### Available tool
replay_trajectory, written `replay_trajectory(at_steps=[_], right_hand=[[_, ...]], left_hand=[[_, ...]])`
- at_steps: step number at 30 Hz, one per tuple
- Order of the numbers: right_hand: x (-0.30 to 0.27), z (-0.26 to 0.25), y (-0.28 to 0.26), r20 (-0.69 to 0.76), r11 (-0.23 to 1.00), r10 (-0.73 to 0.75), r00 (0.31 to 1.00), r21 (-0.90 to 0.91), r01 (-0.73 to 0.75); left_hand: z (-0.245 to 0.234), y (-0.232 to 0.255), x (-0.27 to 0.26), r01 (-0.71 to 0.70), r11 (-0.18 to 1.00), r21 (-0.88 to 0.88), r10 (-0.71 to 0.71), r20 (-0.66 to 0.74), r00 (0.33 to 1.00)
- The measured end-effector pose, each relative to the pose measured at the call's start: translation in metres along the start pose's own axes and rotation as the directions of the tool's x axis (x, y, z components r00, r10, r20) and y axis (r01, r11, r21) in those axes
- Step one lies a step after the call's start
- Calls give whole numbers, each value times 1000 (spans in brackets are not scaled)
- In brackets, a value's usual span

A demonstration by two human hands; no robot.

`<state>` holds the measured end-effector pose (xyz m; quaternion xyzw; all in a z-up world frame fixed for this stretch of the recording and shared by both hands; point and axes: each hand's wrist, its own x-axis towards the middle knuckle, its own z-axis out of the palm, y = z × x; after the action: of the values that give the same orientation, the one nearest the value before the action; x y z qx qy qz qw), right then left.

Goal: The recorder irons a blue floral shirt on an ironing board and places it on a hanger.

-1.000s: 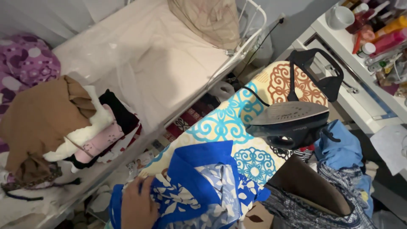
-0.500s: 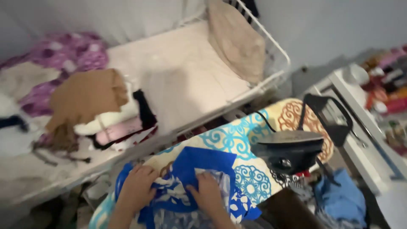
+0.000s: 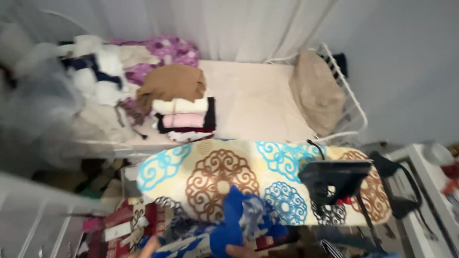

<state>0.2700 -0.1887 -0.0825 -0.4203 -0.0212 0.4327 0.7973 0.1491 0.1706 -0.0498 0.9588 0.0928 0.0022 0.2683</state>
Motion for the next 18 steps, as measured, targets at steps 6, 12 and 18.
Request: replay_trajectory(at_steps=[6,12,18], right_hand=[[9,111,-29,366,860,-256,895,-336,383],[43,258,-74,182,773,536,824,-497,-393],[77,257,-115,27,827,461,887,-375,-418]], left_hand=[[-33,-12,-56,-233,942,-241,144,-338,930],[-140,46,-49,-410,595,-691,318,-266,910],[15,-108,20,-79,269,-960,-379,-181,908]])
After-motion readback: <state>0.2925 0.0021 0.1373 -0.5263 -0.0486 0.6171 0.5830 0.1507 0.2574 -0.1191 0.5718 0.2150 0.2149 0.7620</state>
